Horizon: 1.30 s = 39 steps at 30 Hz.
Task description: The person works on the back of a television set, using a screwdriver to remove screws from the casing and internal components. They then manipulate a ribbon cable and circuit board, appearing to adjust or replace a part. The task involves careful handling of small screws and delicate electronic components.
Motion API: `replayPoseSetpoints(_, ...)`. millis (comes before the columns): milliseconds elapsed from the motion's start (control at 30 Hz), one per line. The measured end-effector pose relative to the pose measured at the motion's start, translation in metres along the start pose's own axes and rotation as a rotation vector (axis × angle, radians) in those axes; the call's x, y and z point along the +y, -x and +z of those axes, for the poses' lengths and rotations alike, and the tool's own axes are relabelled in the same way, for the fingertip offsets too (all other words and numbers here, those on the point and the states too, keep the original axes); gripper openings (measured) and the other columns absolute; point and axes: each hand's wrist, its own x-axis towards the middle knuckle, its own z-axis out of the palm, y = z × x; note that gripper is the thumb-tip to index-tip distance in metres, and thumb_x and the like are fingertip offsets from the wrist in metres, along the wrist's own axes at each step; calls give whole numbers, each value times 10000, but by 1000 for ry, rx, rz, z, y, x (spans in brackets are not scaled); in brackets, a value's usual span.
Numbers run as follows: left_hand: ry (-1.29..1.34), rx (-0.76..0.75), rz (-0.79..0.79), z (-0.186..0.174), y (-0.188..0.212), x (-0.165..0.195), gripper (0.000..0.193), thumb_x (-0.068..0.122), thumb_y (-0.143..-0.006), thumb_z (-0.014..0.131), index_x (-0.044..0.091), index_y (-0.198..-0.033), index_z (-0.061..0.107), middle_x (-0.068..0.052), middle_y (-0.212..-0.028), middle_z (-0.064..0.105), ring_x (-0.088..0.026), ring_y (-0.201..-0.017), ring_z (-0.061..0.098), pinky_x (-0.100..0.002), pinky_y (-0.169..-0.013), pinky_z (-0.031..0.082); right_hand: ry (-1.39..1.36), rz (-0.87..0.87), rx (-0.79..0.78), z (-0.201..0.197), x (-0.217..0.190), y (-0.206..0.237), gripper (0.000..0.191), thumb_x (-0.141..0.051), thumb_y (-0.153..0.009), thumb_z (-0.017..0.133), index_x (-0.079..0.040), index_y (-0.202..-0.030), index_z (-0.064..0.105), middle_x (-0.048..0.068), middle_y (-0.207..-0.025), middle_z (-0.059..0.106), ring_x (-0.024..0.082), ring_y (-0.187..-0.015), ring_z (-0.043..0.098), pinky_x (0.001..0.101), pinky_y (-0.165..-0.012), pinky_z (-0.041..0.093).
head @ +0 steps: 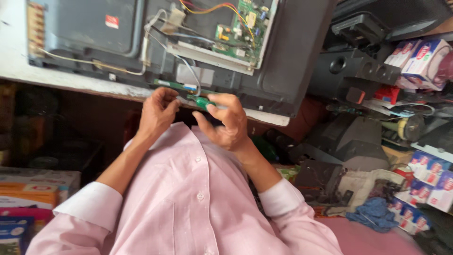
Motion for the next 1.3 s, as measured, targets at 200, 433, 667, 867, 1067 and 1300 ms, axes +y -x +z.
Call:
replayPoseSetpoints(200, 18, -51, -40, -20, 3, -3, 201, 91, -924, 679, -8, -1098, 677, -61, -857, 715, -105, -742, 666, -271, -675, 548, 42, 85, 77, 3, -13, -7, 411, -61, -811, 971, -79, -952, 585, 89, -1007, 673, 248, -846, 734, 344, -698, 596)
replayPoseSetpoints(433, 32, 13, 0, -10, -4, -10, 206, 70, -914, 685, -12, -1102, 670, -67, -864, 720, -111, -751, 664, -272, -679, 549, 63, -63, -8, -1, -8, -2, 383, -18, -810, 924, -71, -961, 576, 124, -981, 662, 282, -868, 737, 359, -699, 595)
replayPoseSetpoints(667, 45, 155, 20, 30, 5, -1, 218, 96, -902, 690, -7, -1094, 673, -74, -882, 738, -115, -740, 681, -284, -694, 569, -138, -107, -138, 1, 12, -10, 475, -33, -875, 836, -25, -1195, 486, 229, -1202, 640, 397, -1109, 674, 448, -957, 578)
replayPoseSetpoints(867, -3, 296, -6, 53, 16, 1, 215, 118, -903, 702, 9, -1087, 696, -69, -827, 736, -112, -729, 680, -286, -693, 551, -227, -71, -69, -19, 43, -12, 236, -29, -1009, 671, -46, -1179, 507, 131, -1116, 652, 295, -996, 673, 367, -873, 545)
replayPoseSetpoints(1067, 104, 513, 14, 88, 26, -3, 195, 90, -919, 685, 7, -1095, 697, -64, -875, 740, -121, -755, 654, -292, -705, 542, -33, 432, 78, -121, 177, -18, 442, -5, -1101, 595, -4, -1486, 377, 89, -1087, 611, 143, -848, 630, 307, -764, 555)
replayPoseSetpoints(1300, 206, 691, 66, 118, 22, 1, 298, 71, -920, 671, 34, -1213, 639, -46, -906, 711, -119, -732, 665, -291, -679, 558, 102, 514, -131, -128, 261, -8, 500, -63, -1023, 728, 3, -1448, 474, 69, -931, 648, 157, -789, 647, 318, -744, 549)
